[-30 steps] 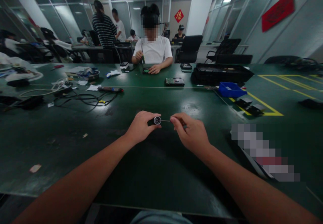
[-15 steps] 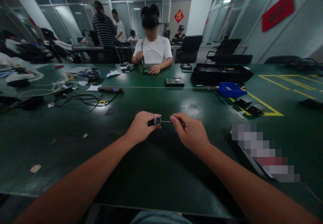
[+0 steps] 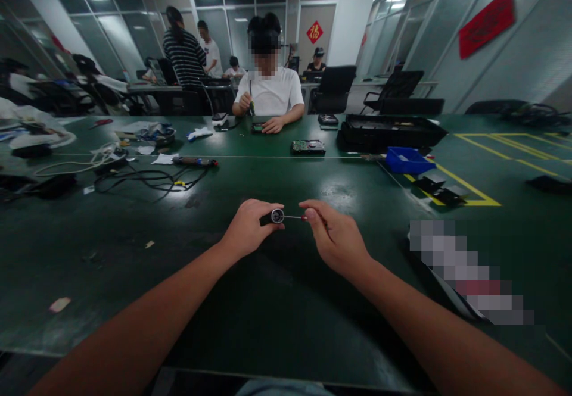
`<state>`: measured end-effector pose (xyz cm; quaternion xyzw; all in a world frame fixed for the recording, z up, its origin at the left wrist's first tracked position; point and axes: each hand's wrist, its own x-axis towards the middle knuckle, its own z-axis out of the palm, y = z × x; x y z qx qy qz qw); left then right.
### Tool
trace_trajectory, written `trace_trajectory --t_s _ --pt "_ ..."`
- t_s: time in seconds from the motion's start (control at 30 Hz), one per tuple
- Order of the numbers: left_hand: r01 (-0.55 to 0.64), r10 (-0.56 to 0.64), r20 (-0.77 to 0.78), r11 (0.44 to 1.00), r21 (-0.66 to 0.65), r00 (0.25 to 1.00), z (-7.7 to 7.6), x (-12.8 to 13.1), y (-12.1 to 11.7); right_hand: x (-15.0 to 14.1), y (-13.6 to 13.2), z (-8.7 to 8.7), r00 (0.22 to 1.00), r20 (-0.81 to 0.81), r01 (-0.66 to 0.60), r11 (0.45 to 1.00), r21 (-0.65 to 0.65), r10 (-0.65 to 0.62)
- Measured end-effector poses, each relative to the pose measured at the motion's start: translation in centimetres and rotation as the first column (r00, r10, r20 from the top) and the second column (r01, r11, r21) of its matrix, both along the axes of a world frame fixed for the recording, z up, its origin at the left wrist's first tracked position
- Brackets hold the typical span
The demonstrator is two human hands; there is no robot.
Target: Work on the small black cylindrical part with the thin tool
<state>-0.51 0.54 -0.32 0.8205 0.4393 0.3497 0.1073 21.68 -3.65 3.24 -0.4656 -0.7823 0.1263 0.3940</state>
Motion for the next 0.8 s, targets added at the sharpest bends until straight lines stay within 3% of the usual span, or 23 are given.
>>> trace_trajectory --t_s 0.27,0.43,0.63,0.7,0.8 --pt "-0.003 0.003 0.004 1.000 0.003 1.000 0.2 0.2 0.0 -0.1 0.4 -1.0 0.940 -0.340 -0.004 0.998 -0.056 -0.015" --pt "0.005 -0.005 0.007 1.000 0.003 1.000 0.1 0.2 0.0 -0.5 1.0 -1.3 0.805 -0.590 -0.068 0.979 -0.193 -0.060" --pt "0.029 -0.029 0.001 0.999 0.015 1.000 -0.1 0.1 0.1 -0.2 2.3 -2.0 0.583 -0.782 -0.157 0.914 -0.375 -0.220" --pt "0.023 -0.023 -0.010 1.000 0.013 1.000 -0.1 0.1 0.2 0.0 2.3 -2.0 0.582 -0.784 -0.130 0.927 -0.352 -0.216" --pt "0.012 -0.012 -0.021 1.000 0.004 1.000 -0.1 0.1 0.2 -0.1 1.7 -1.7 0.702 -0.696 -0.018 0.972 -0.232 -0.153"
